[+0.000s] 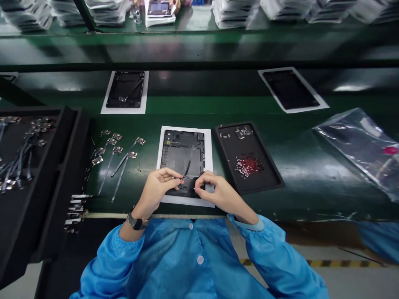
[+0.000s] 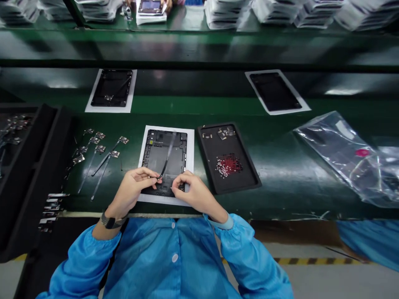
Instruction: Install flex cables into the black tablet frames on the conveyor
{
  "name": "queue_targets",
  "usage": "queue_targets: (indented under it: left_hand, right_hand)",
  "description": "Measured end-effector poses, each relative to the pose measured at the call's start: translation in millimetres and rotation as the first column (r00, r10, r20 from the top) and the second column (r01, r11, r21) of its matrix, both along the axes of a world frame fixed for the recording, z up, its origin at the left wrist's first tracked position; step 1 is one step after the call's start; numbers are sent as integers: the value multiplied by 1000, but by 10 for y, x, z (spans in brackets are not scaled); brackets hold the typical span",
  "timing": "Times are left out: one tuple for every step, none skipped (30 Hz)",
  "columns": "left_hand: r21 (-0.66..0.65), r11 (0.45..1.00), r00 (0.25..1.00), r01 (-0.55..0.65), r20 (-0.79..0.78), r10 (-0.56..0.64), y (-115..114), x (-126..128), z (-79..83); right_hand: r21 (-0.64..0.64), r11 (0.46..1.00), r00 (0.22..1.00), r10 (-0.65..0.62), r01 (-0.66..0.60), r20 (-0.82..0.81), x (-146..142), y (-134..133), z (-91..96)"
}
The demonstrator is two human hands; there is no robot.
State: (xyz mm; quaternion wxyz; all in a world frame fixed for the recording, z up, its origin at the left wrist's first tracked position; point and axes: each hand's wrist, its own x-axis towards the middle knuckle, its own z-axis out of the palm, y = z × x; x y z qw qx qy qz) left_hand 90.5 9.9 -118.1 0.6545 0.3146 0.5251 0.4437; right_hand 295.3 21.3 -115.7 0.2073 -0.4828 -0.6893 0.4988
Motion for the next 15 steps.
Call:
queue_targets:
  left_hand:
    - [-12, 1000, 1000, 17, -7, -18, -19, 14, -3]
    - [-16, 1000, 1000, 23, -17, -24, -35, 25, -6]
    - [-14, 1000, 999, 24, -30, -24, -48, 32, -9]
    - [-7, 1000, 999, 20, -49, -20, -57, 38, -12]
    - [-1, 1000, 998, 11, -68, -11, -63, 42, -15]
    - [1, 1000, 996, -1, -84, 1, -66, 46, -17]
    - [-3, 1000, 996, -14, -94, 13, -67, 50, -18]
    - [-10, 1000, 995, -26, -97, 25, -67, 54, -20]
    - [-18, 999, 995, -37, -96, 35, -67, 59, -21]
    - [-23, 999, 995, -47, -93, 45, -66, 64, -22]
    - [-25, 998, 994, -55, -92, 53, -66, 70, -24]
    - [-22, 998, 994, -62, -91, 60, -67, 77, -27]
    - [-17, 998, 994, -68, -89, 66, -68, 84, -29]
    - [-13, 997, 994, -71, -85, 70, -70, 92, -32]
    - [-12, 997, 994, -70, -79, 69, -70, 100, -34]
  right_hand:
    - [2, 1000, 1000, 6, -6, -8, -2, -4, 1]
    - [8, 1000, 1000, 14, -14, -16, -3, -8, 1]
    - [17, 1000, 1000, 21, -21, -21, -3, -11, -1]
    - [30, 999, 999, 27, -26, -22, -1, -15, -3]
    - [52, 998, 999, 30, -29, -18, 2, -19, -7]
    - [83, 996, 999, 30, -29, -10, 6, -23, -12]
    - [125, 992, 1000, 29, -28, 0, 9, -28, -18]
    - [175, 984, 1000, 27, -28, 11, 13, -32, -25]
    - [230, 973, 999, 22, -27, 23, 17, -37, -34]
    - [285, 958, 999, 17, -27, 38, 20, -41, -43]
    - [335, 942, 998, 12, -30, 56, 21, -43, -53]
    - [378, 925, 997, 7, -36, 76, 22, -45, -64]
    - [412, 910, 996, 4, -42, 94, 21, -46, -76]
    - [437, 898, 994, 1, -49, 110, 18, -46, -88]
    - [453, 890, 993, -2, -53, 120, 14, -46, -100]
